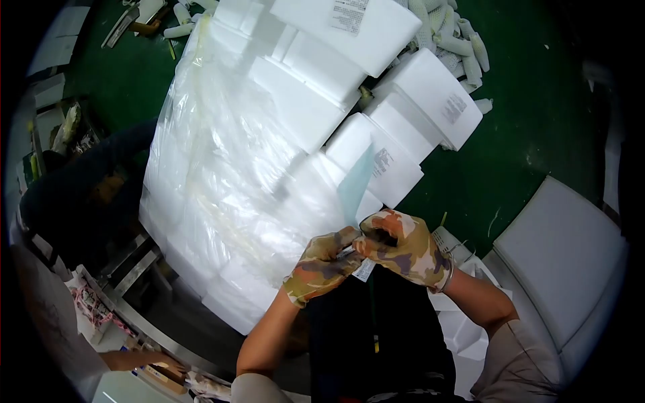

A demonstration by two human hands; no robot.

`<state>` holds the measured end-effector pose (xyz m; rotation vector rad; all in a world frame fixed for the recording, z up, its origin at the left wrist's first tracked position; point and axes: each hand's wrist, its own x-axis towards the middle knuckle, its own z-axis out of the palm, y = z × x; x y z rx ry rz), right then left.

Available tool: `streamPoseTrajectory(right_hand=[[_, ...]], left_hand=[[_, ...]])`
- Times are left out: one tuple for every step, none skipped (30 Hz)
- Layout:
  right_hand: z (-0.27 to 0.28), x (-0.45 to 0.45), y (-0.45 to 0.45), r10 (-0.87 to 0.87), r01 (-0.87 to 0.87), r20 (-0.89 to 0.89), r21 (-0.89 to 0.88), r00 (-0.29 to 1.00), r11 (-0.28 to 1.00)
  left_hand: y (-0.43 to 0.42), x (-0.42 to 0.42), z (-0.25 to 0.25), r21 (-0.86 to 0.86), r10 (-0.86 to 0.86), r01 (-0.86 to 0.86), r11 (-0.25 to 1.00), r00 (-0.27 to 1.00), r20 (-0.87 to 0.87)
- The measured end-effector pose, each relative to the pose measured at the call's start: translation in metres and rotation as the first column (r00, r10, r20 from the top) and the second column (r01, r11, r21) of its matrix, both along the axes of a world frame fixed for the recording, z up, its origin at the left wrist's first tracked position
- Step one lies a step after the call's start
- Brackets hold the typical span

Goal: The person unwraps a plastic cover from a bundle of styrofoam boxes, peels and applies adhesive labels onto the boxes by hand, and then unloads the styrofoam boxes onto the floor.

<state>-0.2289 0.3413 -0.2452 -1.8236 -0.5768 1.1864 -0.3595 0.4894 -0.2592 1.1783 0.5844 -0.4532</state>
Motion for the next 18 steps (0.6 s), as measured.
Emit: streamPoseTrajectory(right_hand=[[-0.002, -0.003, -0.002, -0.085, 0.090, -0.115, 0.043, 0.990, 0.995], [-0.001, 0.000, -0.002, -0.088, 0.093, -0.118, 0.039, 0.989, 0.995], [0.002, 0.007, -0.002, -0.021, 0.019, -0.236, -0.012, 0.971, 1.000], [0.003, 0.012, -0.003, 0.037, -0.060, -0.350, -0.054, 0.936, 0.997], [-0.006, 0.011, -0.013, 0.032, -0.058, -0.346, -0.064, 0.938, 0.996], [-0.024, 0.008, -0.029, -0.053, 0.088, -0.511, 0.046, 0.858, 0.995], [-0.037, 0.008, -0.045, -0.106, 0.247, -0.664, 0.122, 0.740, 0.961], [-0.042, 0.014, -0.053, -0.079, 0.164, -0.663, 0.067, 0.744, 0.984], [-0.041, 0.018, -0.057, -0.081, 0.155, -0.656, 0.056, 0.750, 0.986], [-0.040, 0.022, -0.057, -0.111, 0.140, -0.545, 0.013, 0.831, 0.990], [-0.041, 0.027, -0.054, -0.124, 0.126, -0.422, -0.024, 0.898, 0.992], [-0.041, 0.031, -0.049, -0.047, -0.045, -0.453, -0.189, 0.890, 0.981], [-0.052, 0.027, -0.054, -0.036, -0.063, -0.466, -0.194, 0.884, 0.979], [-0.068, 0.016, -0.062, -0.027, 0.012, -0.520, -0.032, 0.854, 0.999], [-0.070, 0.021, -0.060, 0.009, -0.013, -0.500, -0.004, 0.866, 1.000], [-0.071, 0.025, -0.058, 0.044, -0.037, -0.479, 0.023, 0.876, 0.999], [-0.072, 0.029, -0.056, 0.077, -0.062, -0.457, 0.049, 0.886, 0.997], [-0.077, 0.037, -0.059, 0.049, -0.006, -0.599, 0.073, 0.799, 0.997]], left_hand=[[-0.002, -0.005, -0.003, -0.079, 0.070, -0.070, 0.994, 0.998, -0.004], [0.001, -0.008, -0.007, 0.005, -0.035, 0.035, 0.999, 0.997, 0.075], [0.005, -0.008, -0.007, -0.001, -0.038, 0.039, 0.999, 0.996, 0.075], [0.010, -0.007, -0.006, -0.017, -0.134, 0.134, 0.991, 0.990, -0.041], [0.012, -0.007, -0.006, -0.047, -0.229, 0.224, 0.973, 0.962, -0.152], [0.003, -0.028, -0.018, -0.405, 0.196, -0.259, 0.877, 0.962, -0.190], [0.002, -0.023, -0.018, -0.422, 0.198, -0.261, 0.868, 0.962, -0.189], [0.003, -0.014, -0.015, -0.172, -0.031, 0.011, 0.985, 0.993, -0.116], [0.003, -0.009, -0.014, 0.111, -0.268, 0.279, 0.954, 0.958, -0.102], [-0.007, -0.024, -0.030, -0.090, -0.025, 0.014, 0.996, 0.992, -0.123], [-0.013, -0.021, -0.033, -0.091, -0.008, -0.002, 0.996, 0.993, -0.115], [-0.020, -0.017, -0.035, 0.029, -0.018, 0.021, 0.999, 0.995, -0.094], [-0.030, -0.017, -0.035, 0.143, -0.034, 0.046, 0.989, 0.995, -0.091], [-0.027, 0.006, -0.020, 0.181, -0.175, 0.187, 0.965, 0.981, -0.081], [-0.035, 0.004, -0.026, 0.175, -0.163, 0.178, 0.968, 0.982, -0.099], [-0.044, 0.001, -0.036, 0.041, -0.053, 0.057, 0.997, 0.993, -0.103], [-0.051, 0.001, -0.041, -0.094, 0.056, -0.067, 0.993, 0.991, -0.119], [-0.051, 0.009, -0.038, 0.095, -0.093, 0.096, 0.991, 0.995, -0.039]])
